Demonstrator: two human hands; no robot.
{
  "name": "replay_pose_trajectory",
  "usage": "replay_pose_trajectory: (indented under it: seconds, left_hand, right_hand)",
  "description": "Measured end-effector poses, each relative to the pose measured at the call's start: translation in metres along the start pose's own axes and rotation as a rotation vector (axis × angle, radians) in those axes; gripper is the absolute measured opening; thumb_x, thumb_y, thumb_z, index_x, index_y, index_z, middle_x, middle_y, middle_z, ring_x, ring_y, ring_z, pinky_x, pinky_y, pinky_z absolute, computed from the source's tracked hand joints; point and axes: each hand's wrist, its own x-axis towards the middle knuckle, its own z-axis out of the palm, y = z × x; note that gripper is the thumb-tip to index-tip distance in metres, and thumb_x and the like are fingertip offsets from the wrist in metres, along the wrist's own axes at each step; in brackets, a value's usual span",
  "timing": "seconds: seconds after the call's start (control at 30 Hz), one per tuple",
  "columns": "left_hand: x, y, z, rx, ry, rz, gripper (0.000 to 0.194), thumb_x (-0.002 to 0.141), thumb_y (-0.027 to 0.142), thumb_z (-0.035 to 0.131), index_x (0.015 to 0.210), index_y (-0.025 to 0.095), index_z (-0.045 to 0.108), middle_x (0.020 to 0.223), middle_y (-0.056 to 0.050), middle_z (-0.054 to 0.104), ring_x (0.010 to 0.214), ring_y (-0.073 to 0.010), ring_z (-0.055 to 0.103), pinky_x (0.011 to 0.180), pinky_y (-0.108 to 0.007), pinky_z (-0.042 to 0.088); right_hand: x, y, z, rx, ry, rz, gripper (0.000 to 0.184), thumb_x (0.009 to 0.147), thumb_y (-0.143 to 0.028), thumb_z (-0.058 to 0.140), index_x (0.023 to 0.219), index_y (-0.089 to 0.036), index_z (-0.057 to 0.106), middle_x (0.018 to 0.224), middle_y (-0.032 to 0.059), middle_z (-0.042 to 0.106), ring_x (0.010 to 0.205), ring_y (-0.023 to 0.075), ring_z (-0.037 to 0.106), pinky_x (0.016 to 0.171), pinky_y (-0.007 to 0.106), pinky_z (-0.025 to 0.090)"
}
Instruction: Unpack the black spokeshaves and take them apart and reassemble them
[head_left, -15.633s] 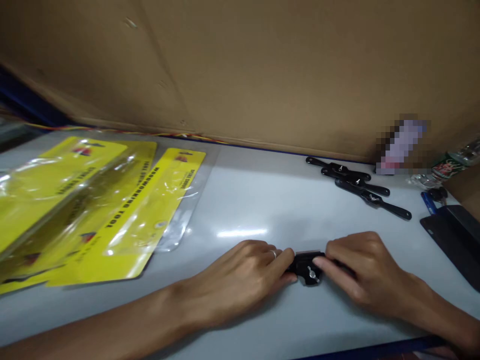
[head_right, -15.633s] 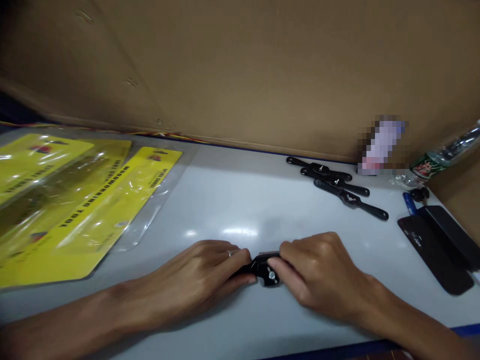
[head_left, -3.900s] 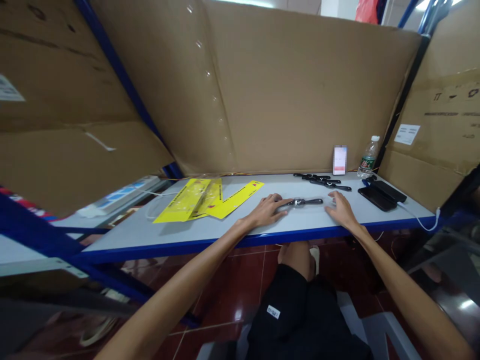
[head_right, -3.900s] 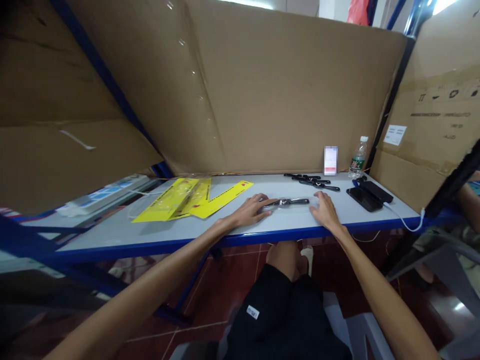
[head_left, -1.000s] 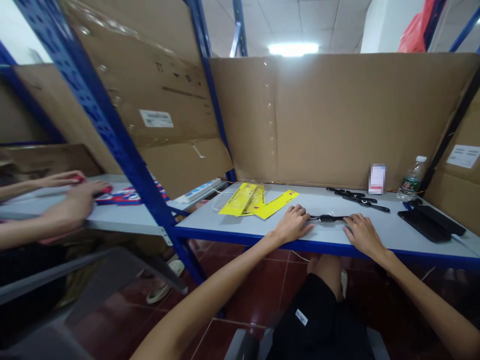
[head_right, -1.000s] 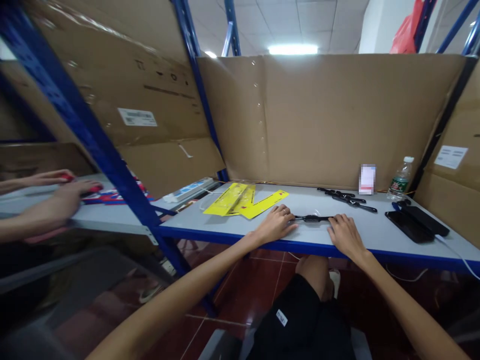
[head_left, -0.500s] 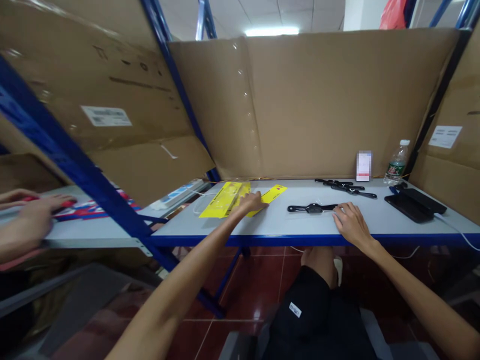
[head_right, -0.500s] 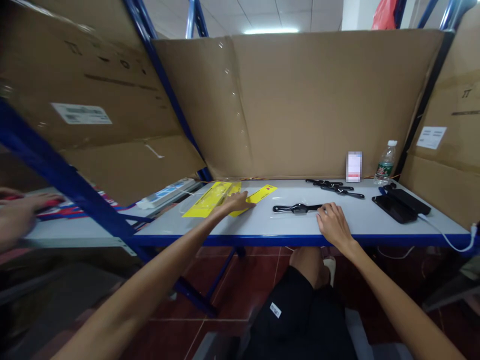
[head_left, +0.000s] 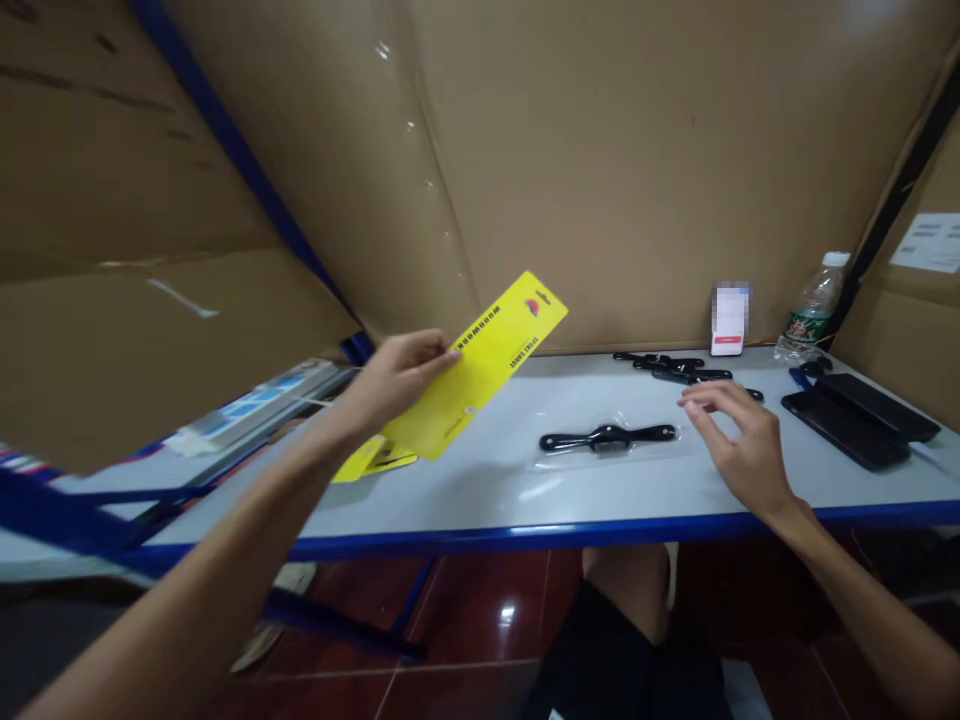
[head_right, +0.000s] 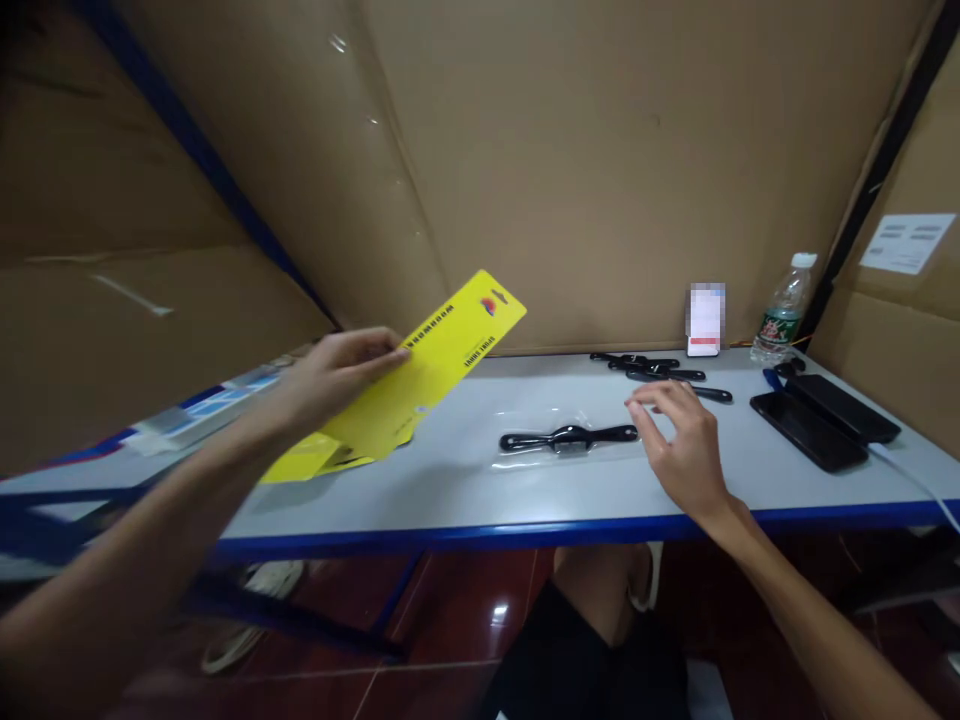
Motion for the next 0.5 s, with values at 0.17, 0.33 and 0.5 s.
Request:
replay_pose_trajectory:
  seconds: [0.17,0.33,0.5]
  left_hand:
    - [-0.03,0.087,0.02,0.347,0.296,0.65,0.032,0.094,0.044,0.04,0.077,0.024,0.059,0.079,-0.002,0.06,0.071,-0.0204,0.058,0.065,-0.032,0.045]
    - [-0.042,0.11,0.068,0.616,0.275,1.078,0.028,0.094,0.014,0.041,0.091,0.025,0.067,0.084,-0.003,0.065,0.075,-0.0188,0.06,0.059,-0.028,0.044]
    - [-0.028,0.115,0.081,0.64,0.448,1.321,0.025,0.094,0.005,0.046,0.087,0.019,0.065,0.082,-0.005,0.067,0.074,-0.0185,0.061,0.06,-0.029,0.043]
  right_hand:
    - [0.052,-0.033,-0.023,0.679,-0.429,0.522,0.07,0.095,-0.076,0.035,0.133,-0.02,0.053,0.089,0.0102,0.074,0.064,0.0224,0.068,0.039,0.028,0.043]
    - [0.054,-0.031,-0.047,0.816,-0.285,0.686,0.037,0.086,-0.053,0.064,0.102,-0.019,0.063,0.09,0.0078,0.075,0.061,0.0177,0.068,0.035,0.022,0.042]
    - [0.04,-0.014,-0.064,0.804,-0.246,0.834,0.029,0.068,-0.024,0.084,0.087,-0.018,0.063,0.082,0.0004,0.069,0.056,0.0126,0.066,0.036,0.019,0.046]
